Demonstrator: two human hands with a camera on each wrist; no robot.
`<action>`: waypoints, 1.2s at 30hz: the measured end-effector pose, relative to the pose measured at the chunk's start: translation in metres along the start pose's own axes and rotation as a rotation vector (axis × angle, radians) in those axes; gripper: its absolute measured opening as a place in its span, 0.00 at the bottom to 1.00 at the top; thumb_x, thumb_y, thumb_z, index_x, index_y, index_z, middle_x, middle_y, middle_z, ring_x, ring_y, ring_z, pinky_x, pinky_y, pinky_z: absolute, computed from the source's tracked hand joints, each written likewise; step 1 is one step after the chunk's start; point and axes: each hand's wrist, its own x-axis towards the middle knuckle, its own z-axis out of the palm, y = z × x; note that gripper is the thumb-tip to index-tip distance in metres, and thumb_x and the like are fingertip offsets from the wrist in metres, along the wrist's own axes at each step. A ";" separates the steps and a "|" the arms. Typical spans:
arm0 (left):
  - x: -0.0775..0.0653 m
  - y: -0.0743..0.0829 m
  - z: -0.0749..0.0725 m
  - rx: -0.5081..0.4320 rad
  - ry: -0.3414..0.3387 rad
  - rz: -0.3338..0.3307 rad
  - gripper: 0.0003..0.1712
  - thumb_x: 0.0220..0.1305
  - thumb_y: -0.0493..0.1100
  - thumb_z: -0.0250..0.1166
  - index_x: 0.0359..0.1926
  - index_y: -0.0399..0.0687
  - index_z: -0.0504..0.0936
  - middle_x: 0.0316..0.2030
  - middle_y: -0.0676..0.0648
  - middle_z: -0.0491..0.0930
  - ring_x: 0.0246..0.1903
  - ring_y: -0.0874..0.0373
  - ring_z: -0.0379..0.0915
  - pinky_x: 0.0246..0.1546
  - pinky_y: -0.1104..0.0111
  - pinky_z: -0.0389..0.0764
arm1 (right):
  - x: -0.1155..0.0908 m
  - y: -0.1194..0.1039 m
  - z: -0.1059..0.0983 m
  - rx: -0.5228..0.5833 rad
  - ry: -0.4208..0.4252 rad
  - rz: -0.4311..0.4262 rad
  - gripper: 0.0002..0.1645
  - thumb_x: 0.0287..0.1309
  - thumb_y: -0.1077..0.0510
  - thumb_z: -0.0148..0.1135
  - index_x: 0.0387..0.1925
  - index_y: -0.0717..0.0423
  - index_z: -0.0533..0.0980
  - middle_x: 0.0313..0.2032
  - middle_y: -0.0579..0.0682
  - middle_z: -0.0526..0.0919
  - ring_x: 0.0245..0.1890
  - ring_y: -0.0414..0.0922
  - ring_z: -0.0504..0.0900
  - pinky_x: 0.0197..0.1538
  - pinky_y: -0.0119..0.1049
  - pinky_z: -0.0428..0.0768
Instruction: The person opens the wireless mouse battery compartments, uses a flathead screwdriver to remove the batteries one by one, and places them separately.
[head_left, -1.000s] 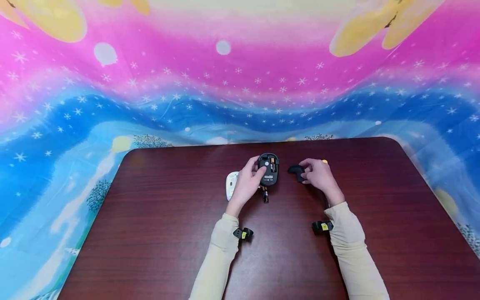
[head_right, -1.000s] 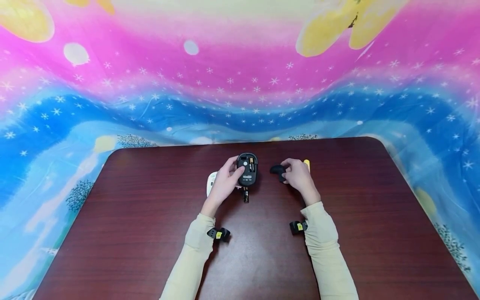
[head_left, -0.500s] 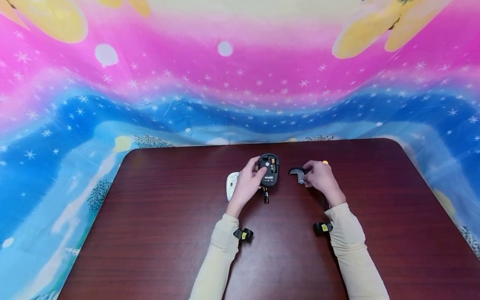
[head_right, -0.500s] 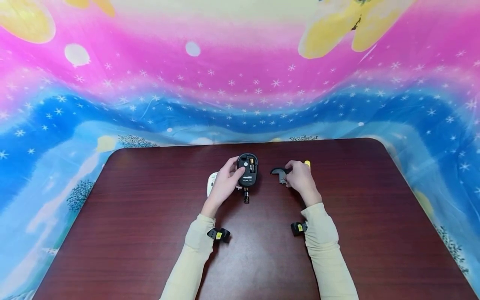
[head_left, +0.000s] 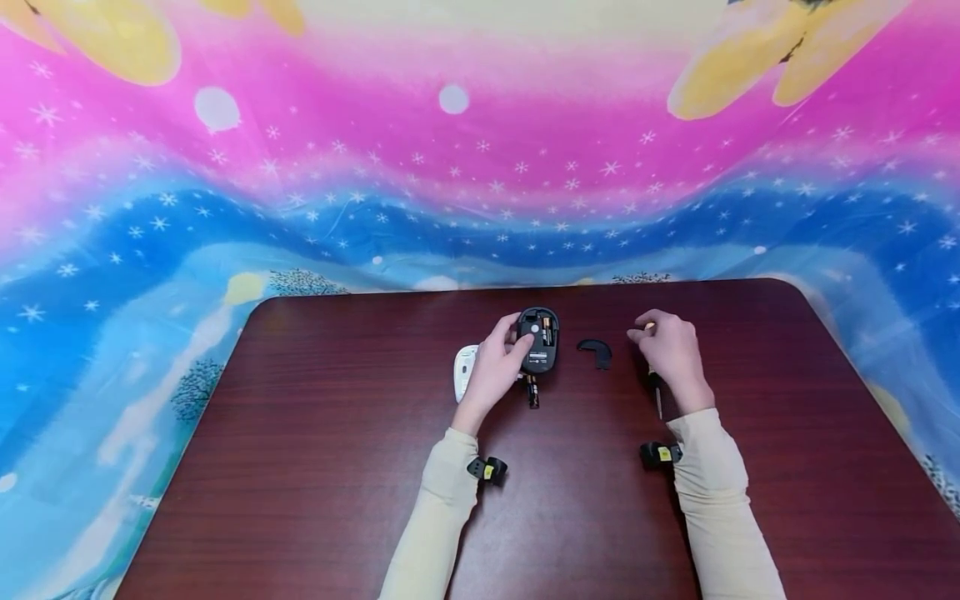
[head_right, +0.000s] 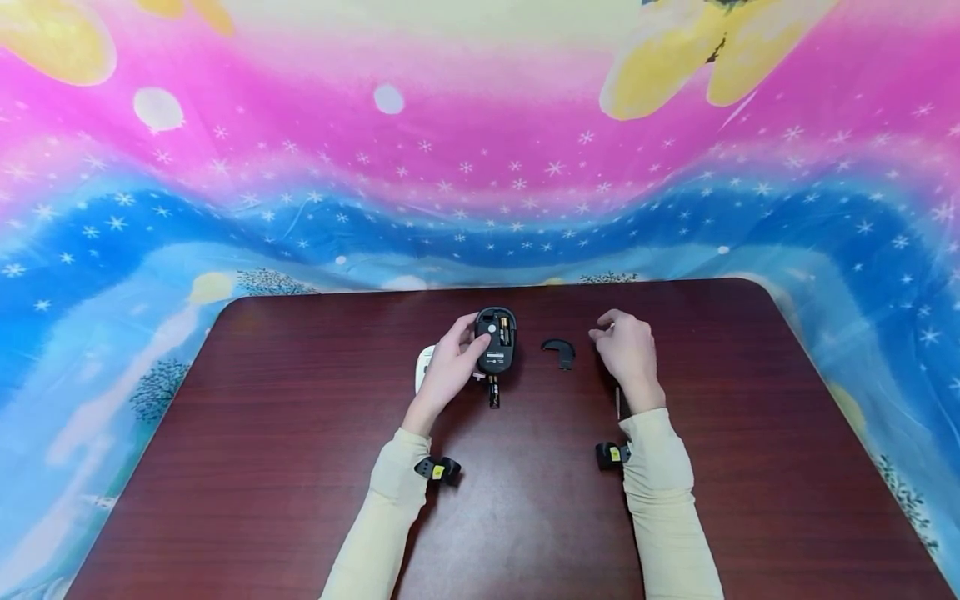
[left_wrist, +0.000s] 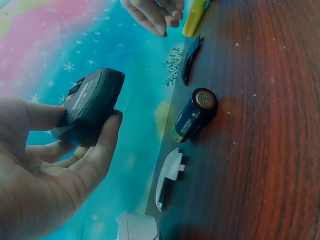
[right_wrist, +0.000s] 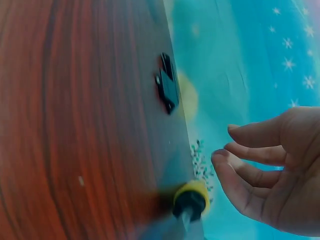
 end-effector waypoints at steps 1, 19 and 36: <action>0.000 0.000 0.000 -0.001 0.000 0.000 0.24 0.78 0.43 0.59 0.71 0.44 0.73 0.51 0.39 0.83 0.47 0.49 0.84 0.36 0.64 0.84 | 0.000 0.002 -0.002 0.000 0.011 0.007 0.16 0.69 0.63 0.65 0.51 0.73 0.80 0.32 0.66 0.86 0.22 0.50 0.77 0.24 0.41 0.72; -0.002 -0.001 -0.001 -0.006 -0.002 -0.007 0.25 0.78 0.43 0.59 0.71 0.45 0.72 0.51 0.38 0.83 0.47 0.49 0.83 0.40 0.56 0.85 | 0.001 0.025 -0.014 -0.069 0.042 0.132 0.22 0.67 0.60 0.66 0.54 0.75 0.76 0.40 0.71 0.84 0.34 0.62 0.82 0.35 0.52 0.78; -0.001 -0.001 -0.001 -0.008 -0.004 -0.005 0.24 0.78 0.43 0.59 0.71 0.45 0.73 0.49 0.39 0.83 0.46 0.51 0.83 0.36 0.62 0.84 | 0.002 0.028 -0.011 -0.039 -0.176 0.206 0.29 0.71 0.57 0.64 0.59 0.79 0.69 0.47 0.74 0.78 0.30 0.54 0.83 0.31 0.42 0.82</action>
